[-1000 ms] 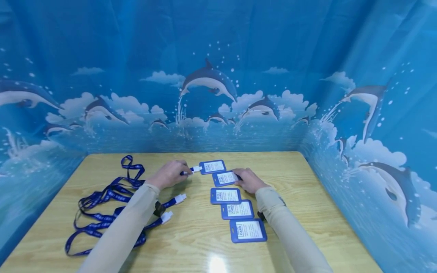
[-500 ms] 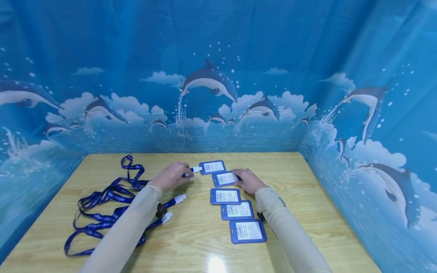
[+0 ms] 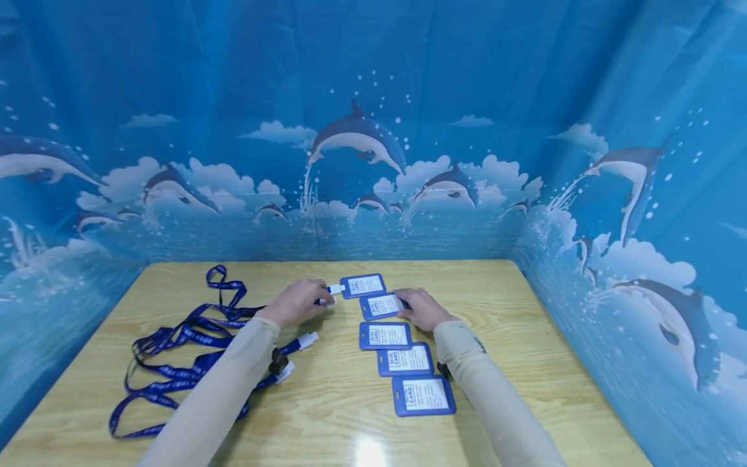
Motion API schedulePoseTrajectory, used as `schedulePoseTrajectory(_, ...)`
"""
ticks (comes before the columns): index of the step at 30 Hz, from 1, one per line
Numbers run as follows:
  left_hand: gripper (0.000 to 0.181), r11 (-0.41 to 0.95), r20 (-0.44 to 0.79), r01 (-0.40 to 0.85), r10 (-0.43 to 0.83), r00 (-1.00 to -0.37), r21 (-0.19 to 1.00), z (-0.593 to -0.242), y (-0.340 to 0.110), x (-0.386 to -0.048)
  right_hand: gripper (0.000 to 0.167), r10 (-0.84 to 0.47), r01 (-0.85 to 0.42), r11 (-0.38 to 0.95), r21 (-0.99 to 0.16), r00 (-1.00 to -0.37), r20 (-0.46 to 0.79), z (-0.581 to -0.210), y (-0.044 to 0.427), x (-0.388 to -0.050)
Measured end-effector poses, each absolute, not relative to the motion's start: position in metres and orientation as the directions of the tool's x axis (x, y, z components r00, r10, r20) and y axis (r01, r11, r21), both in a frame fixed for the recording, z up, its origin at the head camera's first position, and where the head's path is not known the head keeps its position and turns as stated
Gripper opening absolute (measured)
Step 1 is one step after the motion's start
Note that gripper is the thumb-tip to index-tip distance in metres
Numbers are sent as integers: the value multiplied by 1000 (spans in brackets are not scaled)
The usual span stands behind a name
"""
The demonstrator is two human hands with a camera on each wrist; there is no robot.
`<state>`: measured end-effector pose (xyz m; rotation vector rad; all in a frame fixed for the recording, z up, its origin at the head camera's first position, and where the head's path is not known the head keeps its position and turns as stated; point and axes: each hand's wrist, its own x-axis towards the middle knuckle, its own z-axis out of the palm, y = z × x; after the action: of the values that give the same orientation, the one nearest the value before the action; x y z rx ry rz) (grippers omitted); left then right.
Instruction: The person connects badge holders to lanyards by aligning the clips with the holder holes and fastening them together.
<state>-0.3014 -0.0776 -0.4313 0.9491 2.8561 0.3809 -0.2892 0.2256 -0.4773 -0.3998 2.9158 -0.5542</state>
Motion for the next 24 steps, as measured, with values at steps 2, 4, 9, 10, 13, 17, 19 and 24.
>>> schedulePoseTrajectory(2,23,774,-27,571,600,-800,273,-432,-77,-301,57,-281,-225,897,-380,-955,-97,-477,225,-289)
schedulePoseTrajectory(4,22,773,-24,575,602,-798,269,-431,-76,-301,57,-277,-220,898,-380,-956,-100,-477,225,-288)
schedulePoseTrajectory(9,22,775,-21,577,601,-799,257,-432,-74,-301,56,-280,-224,901,-371,-954,-105,-477,224,-287)
schedulePoseTrajectory(10,22,776,-21,576,600,-800,256,-432,-73,-301,56,-280,-224,902,-369,-954,-105,-476,224,-288)
schedulePoseTrajectory(13,22,774,-23,579,603,-797,256,-432,-72,-303,56,-276,-219,902,-372,-955,-107,-476,224,-288)
schedulePoseTrajectory(17,22,763,-17,588,614,-789,270,-433,-72,-303,56,-263,-205,902,-381,-959,-105,-477,223,-286)
schedulePoseTrajectory(19,22,760,-12,589,615,-788,273,-434,-73,-303,57,-263,-205,901,-383,-959,-104,-478,222,-286)
schedulePoseTrajectory(24,22,765,-11,584,609,-793,270,-434,-72,-302,57,-286,-229,894,-385,-953,-97,-478,221,-287)
